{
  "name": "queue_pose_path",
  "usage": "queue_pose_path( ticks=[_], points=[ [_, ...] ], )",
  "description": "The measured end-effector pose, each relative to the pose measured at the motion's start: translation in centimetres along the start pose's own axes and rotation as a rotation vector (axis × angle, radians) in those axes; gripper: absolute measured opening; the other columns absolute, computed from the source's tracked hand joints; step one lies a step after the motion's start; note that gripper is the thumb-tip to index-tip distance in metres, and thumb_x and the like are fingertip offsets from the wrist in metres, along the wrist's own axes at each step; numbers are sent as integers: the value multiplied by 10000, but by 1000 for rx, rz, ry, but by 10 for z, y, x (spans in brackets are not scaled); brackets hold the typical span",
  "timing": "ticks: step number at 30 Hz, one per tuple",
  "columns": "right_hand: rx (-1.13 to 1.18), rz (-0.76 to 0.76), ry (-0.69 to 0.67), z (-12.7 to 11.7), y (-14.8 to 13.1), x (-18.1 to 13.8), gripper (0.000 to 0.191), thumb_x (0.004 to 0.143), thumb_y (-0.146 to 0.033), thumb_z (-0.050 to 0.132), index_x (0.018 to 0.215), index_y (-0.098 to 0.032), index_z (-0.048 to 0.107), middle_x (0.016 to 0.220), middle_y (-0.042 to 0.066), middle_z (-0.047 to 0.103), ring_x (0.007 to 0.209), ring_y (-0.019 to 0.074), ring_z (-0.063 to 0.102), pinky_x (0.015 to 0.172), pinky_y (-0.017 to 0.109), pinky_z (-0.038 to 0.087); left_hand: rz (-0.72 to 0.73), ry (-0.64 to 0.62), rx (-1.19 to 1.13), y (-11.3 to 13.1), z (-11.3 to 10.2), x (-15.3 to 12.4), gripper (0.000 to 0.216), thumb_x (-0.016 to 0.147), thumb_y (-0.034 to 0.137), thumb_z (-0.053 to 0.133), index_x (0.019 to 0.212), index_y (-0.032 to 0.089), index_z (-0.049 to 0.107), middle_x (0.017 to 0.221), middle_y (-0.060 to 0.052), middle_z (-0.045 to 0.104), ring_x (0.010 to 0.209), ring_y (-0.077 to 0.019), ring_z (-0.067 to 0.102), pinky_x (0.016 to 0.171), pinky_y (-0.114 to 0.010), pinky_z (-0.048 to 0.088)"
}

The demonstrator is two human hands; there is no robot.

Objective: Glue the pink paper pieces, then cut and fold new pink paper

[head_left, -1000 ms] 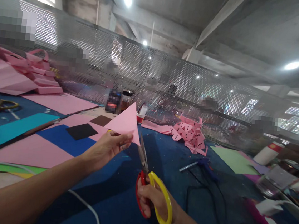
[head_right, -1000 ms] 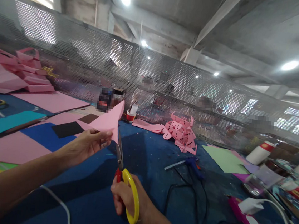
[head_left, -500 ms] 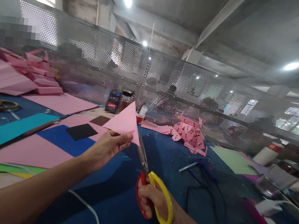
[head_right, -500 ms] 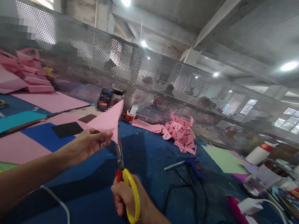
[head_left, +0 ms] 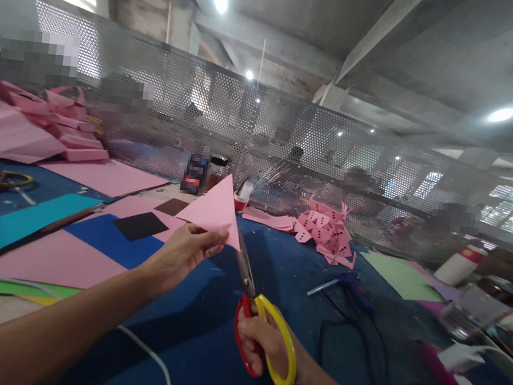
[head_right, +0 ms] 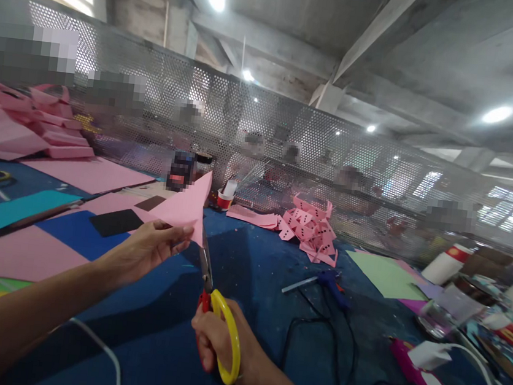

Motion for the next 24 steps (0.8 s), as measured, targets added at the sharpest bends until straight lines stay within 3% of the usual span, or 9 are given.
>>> queue_pose_path(
  ticks=[5,24],
  points=[
    [-17,-1,-4,-1,2,1,321,830,-289,487,522,-207,450,343,-56,406,324,76,344,424,216,322,3,-3,-15,-1,-1,1,162,715,152,860,853,120,782,844,-40,761,782,-111,682,747,-193,574],
    [69,-4,-30,2,4,1,280,820,-306,498,561,-213,447,339,-70,393,297,76,335,388,215,275,-10,8,-94,-3,1,2,179,676,144,886,813,104,778,801,-40,749,747,-107,683,719,-183,597]
  ],
)
Point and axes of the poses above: each hand's wrist, its own x-axis towards the middle knuckle, its own z-axis out of the palm, y = z × x, the point moved 4 cm from there along x, towards the middle knuckle
